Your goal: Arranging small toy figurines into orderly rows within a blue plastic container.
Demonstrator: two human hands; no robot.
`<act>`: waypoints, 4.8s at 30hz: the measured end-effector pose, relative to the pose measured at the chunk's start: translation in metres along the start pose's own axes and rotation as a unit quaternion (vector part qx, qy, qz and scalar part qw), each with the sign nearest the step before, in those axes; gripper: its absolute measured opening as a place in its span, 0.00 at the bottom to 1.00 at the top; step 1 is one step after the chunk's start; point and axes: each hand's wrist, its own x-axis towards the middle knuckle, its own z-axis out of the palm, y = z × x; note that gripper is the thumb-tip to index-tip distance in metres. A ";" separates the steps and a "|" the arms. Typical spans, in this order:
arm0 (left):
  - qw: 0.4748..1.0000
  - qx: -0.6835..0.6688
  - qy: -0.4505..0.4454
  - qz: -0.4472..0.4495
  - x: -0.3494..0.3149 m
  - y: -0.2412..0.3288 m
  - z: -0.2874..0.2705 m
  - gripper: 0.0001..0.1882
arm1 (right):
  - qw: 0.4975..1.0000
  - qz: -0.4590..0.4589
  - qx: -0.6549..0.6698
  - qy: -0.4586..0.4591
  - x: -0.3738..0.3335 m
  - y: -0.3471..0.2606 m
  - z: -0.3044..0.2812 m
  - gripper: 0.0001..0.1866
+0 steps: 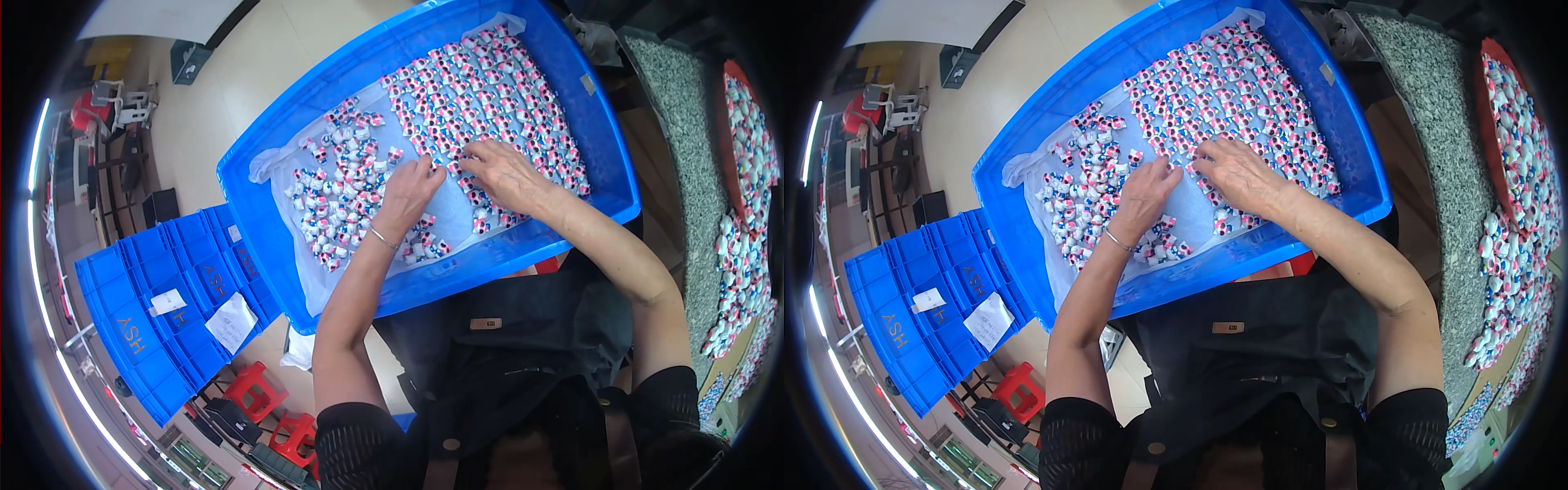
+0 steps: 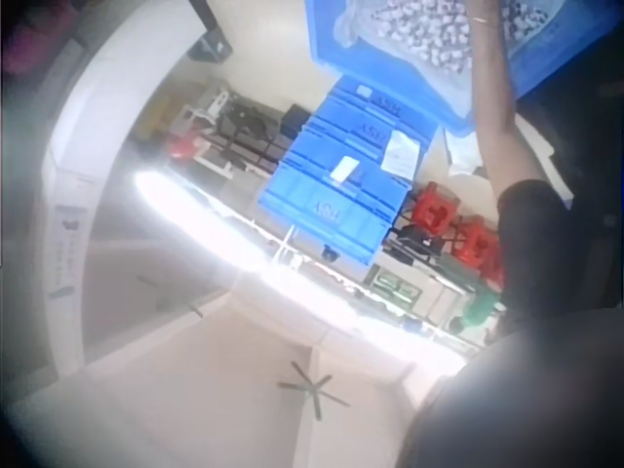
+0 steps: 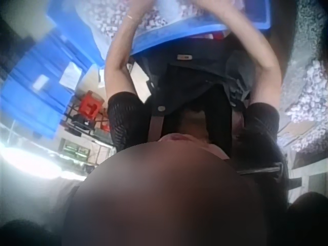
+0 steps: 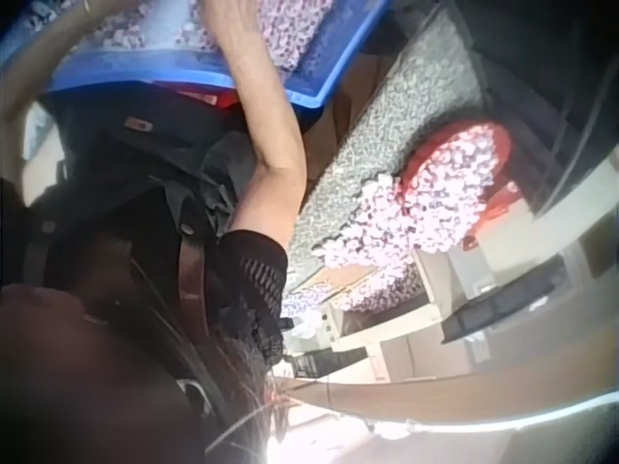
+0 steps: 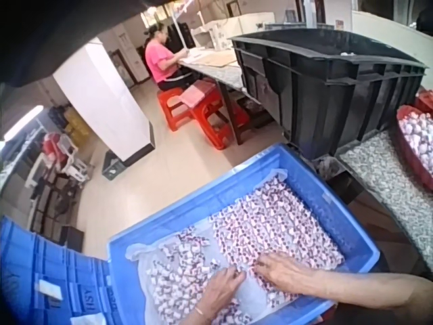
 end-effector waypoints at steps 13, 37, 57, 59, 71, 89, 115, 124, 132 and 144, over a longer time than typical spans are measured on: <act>0.987 -0.033 -0.067 -0.141 0.009 -0.060 -0.008 0.15 | 1.000 -0.003 0.014 0.017 -0.001 0.005 0.004 0.19; 0.881 -0.415 0.043 -0.225 -0.003 -0.034 -0.023 0.14 | 0.999 0.029 0.039 0.020 -0.005 0.015 0.000 0.19; 0.954 -0.197 0.124 -0.191 -0.023 -0.018 -0.018 0.13 | 0.998 -0.023 -0.025 -0.050 -0.008 0.003 0.010 0.14; 0.982 -0.123 0.006 -0.140 -0.026 -0.023 -0.020 0.13 | 0.998 -0.032 -0.034 -0.048 -0.007 0.001 0.011 0.15; 0.888 -0.383 -0.031 -0.254 -0.028 -0.018 -0.025 0.15 | 0.989 -0.085 -0.091 -0.082 0.001 -0.011 0.014 0.13; 0.958 -0.259 0.086 -0.085 -0.011 0.021 -0.001 0.20 | 0.996 -0.053 -0.050 -0.051 -0.022 0.008 -0.003 0.17; 0.992 0.006 -0.117 -0.039 -0.035 0.010 -0.020 0.13 | 0.955 -0.189 -0.122 -0.193 -0.005 0.004 0.029 0.06; 0.993 -0.036 -0.112 -0.029 -0.040 0.004 -0.017 0.14 | 0.962 -0.171 -0.097 -0.189 0.000 0.000 0.029 0.06; 0.989 -0.116 -0.022 -0.084 -0.043 0.007 -0.027 0.17 | 0.957 -0.214 -0.052 -0.190 0.000 -0.010 0.012 0.06; 0.806 -0.538 -0.052 -0.243 -0.050 0.026 -0.008 0.11 | 0.921 -0.259 -0.074 -0.282 -0.009 -0.007 0.014 0.04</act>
